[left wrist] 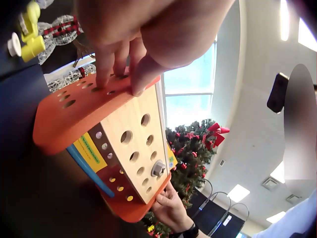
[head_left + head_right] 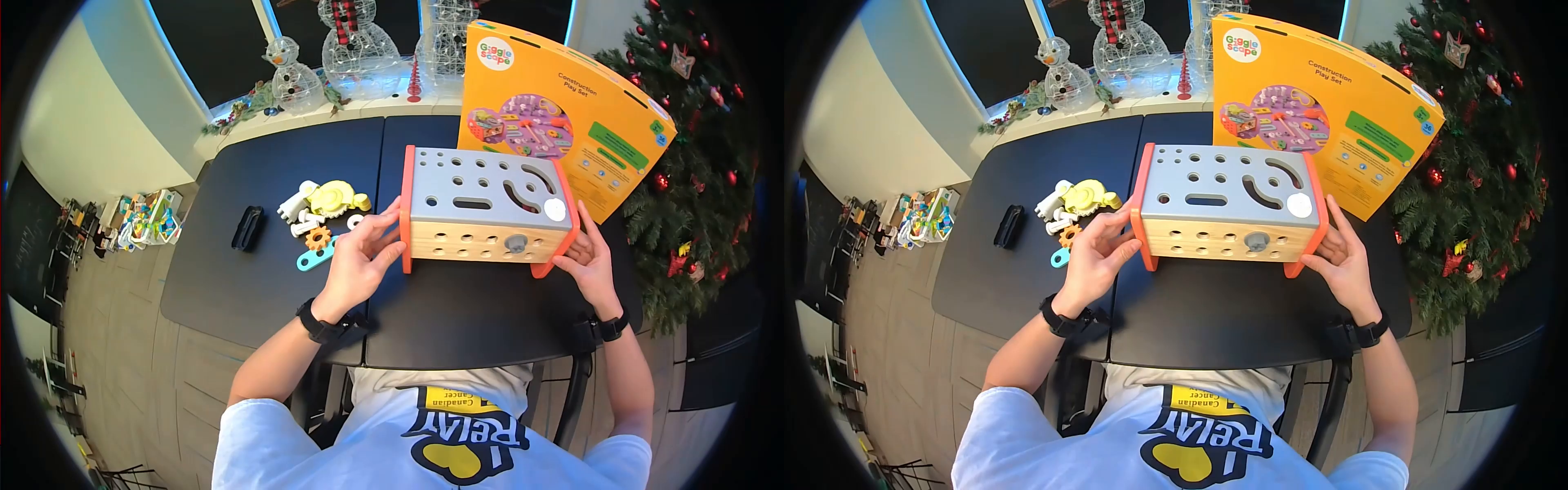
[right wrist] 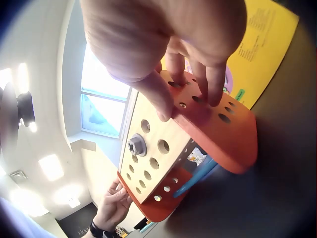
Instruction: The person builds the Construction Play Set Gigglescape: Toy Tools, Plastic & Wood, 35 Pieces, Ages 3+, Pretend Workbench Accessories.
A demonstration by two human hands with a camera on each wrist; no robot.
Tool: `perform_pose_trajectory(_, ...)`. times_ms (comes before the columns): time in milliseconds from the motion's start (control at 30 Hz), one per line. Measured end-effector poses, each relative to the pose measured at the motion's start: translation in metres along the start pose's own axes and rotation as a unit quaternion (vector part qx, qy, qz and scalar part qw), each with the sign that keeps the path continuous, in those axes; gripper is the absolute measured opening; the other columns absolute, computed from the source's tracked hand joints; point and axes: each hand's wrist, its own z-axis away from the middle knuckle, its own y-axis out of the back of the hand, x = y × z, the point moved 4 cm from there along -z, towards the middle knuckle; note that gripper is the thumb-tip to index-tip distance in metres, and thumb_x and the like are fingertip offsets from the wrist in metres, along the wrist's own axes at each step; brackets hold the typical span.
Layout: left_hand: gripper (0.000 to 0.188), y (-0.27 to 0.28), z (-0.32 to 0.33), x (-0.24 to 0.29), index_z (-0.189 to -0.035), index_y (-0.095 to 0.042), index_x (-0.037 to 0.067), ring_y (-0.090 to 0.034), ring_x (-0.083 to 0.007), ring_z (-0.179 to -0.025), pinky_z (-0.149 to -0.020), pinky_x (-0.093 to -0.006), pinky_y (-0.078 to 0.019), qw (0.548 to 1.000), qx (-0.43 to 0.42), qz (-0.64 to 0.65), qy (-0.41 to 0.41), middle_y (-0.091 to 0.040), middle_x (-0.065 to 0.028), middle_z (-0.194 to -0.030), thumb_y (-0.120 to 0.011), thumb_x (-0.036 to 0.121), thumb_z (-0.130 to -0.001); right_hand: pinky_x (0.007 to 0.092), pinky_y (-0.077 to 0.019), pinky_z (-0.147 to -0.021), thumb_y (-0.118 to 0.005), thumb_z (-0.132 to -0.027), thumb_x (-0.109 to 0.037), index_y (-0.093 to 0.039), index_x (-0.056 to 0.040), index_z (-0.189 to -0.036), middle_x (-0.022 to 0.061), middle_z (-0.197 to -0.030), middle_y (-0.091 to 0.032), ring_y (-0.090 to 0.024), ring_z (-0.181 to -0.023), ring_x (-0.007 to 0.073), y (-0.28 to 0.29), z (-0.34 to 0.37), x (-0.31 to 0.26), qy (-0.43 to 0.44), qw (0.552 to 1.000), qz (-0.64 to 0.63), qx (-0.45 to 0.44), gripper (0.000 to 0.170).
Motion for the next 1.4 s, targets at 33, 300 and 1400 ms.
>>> perform_pose_trajectory(33,0.038,0.002,0.002,0.004,-0.131,-0.060,-0.003,-0.053,-0.0294,-0.142,-0.116,-0.0421,-0.0498,0.999,-0.007,-0.043,-0.003,-0.054,-0.0204,-0.154,-0.066,-0.012,-0.094,0.0398,-0.0477,-0.114,-0.078,-0.083,0.012,-0.024,-0.0062,-0.167,0.0170,-0.154,-0.055,-0.059,-0.136,0.0247,0.000,0.000,-0.002,0.013,1.000,0.024,-0.003,0.101)
perform_pose_trajectory(300,0.017,0.095,0.007,-0.010,-0.096,-0.077,0.002,-0.072,-0.0303,-0.083,-0.077,-0.0397,-0.0578,0.866,0.031,-0.499,0.005,-0.074,-0.0144,-0.097,-0.079,0.016,-0.087,0.0375,-0.0535,-0.103,-0.077,-0.087,-0.002,-0.055,-0.0046,-0.151,0.0163,-0.143,-0.065,-0.067,-0.125,0.0253,0.007,0.006,-0.048,0.091,0.951,0.296,-0.024,0.068)
perform_pose_trajectory(1400,0.027,0.175,0.036,0.009,-0.106,-0.073,-0.002,-0.072,-0.0177,-0.074,-0.073,-0.0305,-0.0592,0.871,0.153,-0.455,0.100,-0.072,-0.0107,-0.086,-0.073,0.006,-0.080,0.0458,-0.0514,-0.104,-0.073,-0.093,-0.036,-0.053,0.0157,-0.136,0.0295,-0.127,-0.059,-0.060,-0.122,0.0415,-0.348,-0.072,0.025,0.134,0.816,0.448,-0.340,0.070)
